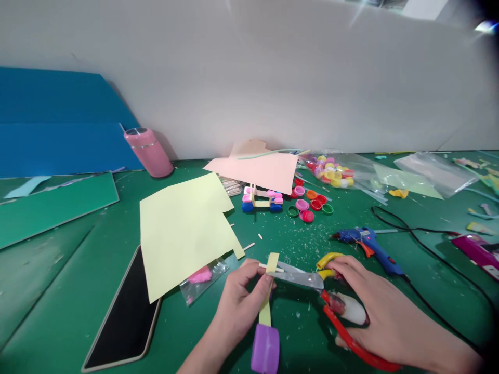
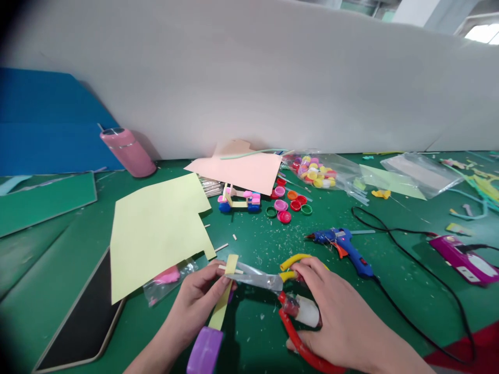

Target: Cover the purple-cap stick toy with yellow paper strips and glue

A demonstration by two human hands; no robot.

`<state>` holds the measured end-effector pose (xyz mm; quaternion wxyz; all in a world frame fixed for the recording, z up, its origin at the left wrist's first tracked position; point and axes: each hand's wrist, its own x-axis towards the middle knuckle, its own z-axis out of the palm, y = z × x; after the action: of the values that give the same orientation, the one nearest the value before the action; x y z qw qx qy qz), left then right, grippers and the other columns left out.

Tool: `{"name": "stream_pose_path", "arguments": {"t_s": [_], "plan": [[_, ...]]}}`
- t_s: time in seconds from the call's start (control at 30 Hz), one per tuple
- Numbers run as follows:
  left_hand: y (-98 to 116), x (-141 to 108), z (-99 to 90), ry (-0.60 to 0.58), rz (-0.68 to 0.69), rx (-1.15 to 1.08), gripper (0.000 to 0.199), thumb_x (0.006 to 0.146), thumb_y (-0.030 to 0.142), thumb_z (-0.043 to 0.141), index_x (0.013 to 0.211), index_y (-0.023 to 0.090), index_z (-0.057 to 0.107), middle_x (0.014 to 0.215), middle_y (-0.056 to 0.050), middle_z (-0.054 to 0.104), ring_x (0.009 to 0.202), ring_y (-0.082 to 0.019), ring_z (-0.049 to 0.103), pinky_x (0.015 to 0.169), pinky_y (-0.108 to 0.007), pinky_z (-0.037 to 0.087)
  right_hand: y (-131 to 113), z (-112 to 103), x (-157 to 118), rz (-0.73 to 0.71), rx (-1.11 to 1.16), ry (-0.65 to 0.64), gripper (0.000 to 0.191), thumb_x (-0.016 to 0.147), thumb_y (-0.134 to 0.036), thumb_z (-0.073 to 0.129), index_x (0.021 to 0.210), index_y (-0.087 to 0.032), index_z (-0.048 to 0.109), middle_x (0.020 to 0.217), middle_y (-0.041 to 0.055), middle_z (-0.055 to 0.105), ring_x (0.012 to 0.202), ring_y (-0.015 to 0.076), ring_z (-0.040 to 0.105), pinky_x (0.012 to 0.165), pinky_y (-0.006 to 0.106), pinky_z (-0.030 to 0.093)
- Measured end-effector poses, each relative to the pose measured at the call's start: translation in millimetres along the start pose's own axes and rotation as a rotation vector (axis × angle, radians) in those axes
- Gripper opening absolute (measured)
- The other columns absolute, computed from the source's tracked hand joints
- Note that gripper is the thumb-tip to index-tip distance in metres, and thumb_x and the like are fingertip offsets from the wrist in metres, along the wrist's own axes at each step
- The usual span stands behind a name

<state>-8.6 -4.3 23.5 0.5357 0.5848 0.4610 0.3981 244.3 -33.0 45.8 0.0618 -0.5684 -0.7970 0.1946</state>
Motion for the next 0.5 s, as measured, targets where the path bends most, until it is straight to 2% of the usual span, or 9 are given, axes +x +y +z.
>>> {"name": "stream_pose_path", "arguments": {"t_s": [0.17,0.5], "plan": [[4,0,0.7,-0.033,-0.007,0.025,0.024,0.081,0.028,0.047,0.066,0.013,0.06,0.066,-0.004,0.053,0.061,-0.014,0.049,0.053,-0.024,0.037,-12,-6,6,0.02,-0.005,-0.031,0.071,0.053,-0.044,0.071,0.115,-0.02,0.047,0.125,0.0113,0.045,0.106,0.0292,0.051,0.088,0.042,0.046],[2,-2,0.5,-0.033,-0.046,-0.028,0.02,0.077,0.023,0.05,0.062,0.014,0.059,0.062,-0.001,0.05,0.052,-0.01,0.043,0.046,-0.022,0.032,-14,-6,13,-0.093,-0.037,-0.023,0.045,0.069,-0.029,0.059,0.11,-0.02,0.045,0.122,0.0128,0.045,0.109,0.0272,0.049,0.088,0.042,0.045]]}}
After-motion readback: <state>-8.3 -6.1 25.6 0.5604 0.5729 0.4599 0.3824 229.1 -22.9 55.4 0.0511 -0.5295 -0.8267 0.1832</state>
